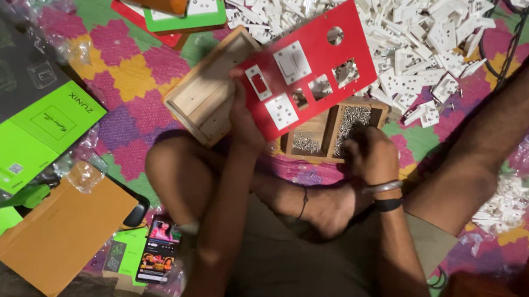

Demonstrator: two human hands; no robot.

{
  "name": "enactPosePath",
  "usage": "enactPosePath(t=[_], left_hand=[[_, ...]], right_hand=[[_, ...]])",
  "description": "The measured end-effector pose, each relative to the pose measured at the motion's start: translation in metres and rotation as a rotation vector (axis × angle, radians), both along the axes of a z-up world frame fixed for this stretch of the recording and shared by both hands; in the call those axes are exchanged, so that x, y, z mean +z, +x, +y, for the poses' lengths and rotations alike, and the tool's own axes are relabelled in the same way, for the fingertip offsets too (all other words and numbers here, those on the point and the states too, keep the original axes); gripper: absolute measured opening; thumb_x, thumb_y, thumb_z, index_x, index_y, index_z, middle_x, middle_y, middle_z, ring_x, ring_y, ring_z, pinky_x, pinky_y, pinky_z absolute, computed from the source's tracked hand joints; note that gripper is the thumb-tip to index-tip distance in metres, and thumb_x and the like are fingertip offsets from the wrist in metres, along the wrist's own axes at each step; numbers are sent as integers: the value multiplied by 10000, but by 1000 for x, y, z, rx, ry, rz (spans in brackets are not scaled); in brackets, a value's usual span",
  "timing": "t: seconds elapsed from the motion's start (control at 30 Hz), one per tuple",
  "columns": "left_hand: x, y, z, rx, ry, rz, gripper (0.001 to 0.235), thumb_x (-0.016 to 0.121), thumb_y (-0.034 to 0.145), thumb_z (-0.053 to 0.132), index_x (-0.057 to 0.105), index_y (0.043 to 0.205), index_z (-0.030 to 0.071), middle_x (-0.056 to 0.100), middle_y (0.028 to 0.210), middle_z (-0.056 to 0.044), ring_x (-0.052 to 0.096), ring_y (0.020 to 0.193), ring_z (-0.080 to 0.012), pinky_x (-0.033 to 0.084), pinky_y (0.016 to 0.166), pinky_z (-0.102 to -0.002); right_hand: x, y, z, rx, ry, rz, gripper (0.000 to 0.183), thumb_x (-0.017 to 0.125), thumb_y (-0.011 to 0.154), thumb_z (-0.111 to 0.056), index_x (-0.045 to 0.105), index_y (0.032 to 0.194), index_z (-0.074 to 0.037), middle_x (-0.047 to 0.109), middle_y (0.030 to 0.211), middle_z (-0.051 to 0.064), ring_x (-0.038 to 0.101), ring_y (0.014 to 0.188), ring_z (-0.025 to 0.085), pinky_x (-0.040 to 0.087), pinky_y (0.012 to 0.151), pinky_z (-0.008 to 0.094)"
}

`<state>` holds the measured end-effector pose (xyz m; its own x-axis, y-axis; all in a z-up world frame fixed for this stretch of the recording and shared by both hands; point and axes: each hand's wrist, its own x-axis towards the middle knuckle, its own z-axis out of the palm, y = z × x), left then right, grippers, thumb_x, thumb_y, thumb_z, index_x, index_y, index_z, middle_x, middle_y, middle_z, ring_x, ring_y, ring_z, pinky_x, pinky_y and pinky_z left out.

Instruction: The person sits on the floor and assembles white plastic electrical components into a red cardboard template. They pick up small metal fasteners from a wooden box and insert them into the components, then place the assembled units into the template slots.

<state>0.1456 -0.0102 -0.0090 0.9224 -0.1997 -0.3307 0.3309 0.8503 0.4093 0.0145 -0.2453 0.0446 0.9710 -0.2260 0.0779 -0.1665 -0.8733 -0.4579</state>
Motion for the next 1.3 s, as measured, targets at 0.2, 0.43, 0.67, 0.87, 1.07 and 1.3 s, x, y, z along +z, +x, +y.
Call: enactPosePath(t=[0.2, 0.43, 0.67, 0.87, 1.07, 1.3], left_hand=[[5, -1, -10, -40, 42, -9, 555, 439, 1102, 463, 483, 1453, 35, 650, 1309, -120, 668, 1138, -242, 552, 996, -406], [-20, -8, -6, -33, -92, -22, 528, 462, 1128, 440, 482, 1480, 47, 632, 1350, -112, 657, 1168, -241, 543, 1016, -413], [-29, -11, -21, -55, 30, -8, 611, 519, 1044, 488, 496, 1452, 34, 634, 1355, -122, 659, 1198, -250, 540, 1046, -421], [-24, -14, -22, -151, -39, -125, 531, 444, 1182, 421, 485, 1508, 3, 629, 1354, -124, 634, 1202, -225, 514, 1053, -385], [-4, -17, -23, -164, 3, -182, 546, 402, 1138, 399, 415, 1554, 45, 587, 1432, -100, 604, 1264, -206, 506, 1084, -382], [18, -18, -23, -226, 27, -187, 577, 357, 1149, 378, 337, 1620, 46, 529, 1497, -126, 578, 1271, -209, 493, 1079, -381]], right_hand=[[-30, -4, 11, -7, 14, 51, 161, 760, 909, -144, 704, 992, -19, 666, 937, 191, 646, 857, 412, 506, 710, 480], [-23, -15, 10, -70, 189, -154, 161, 727, 959, -55, 755, 1115, -31, 703, 985, 160, 684, 869, 339, 538, 764, 398], [-23, -13, 8, -316, 329, -93, 202, 820, 923, -67, 708, 1052, 41, 737, 853, 163, 689, 748, 229, 553, 690, 348], [-9, -8, 21, -170, 1218, 69, 209, 660, 975, -11, 710, 1167, 55, 764, 1028, 139, 766, 894, 215, 646, 773, 332], [-7, 12, 67, -172, 1280, 119, 203, 670, 975, -7, 709, 1156, 76, 763, 995, 170, 768, 851, 212, 653, 746, 325], [-11, 14, 85, -247, 1203, 23, 146, 691, 973, -8, 707, 1093, 75, 753, 945, 128, 768, 817, 197, 638, 728, 295]])
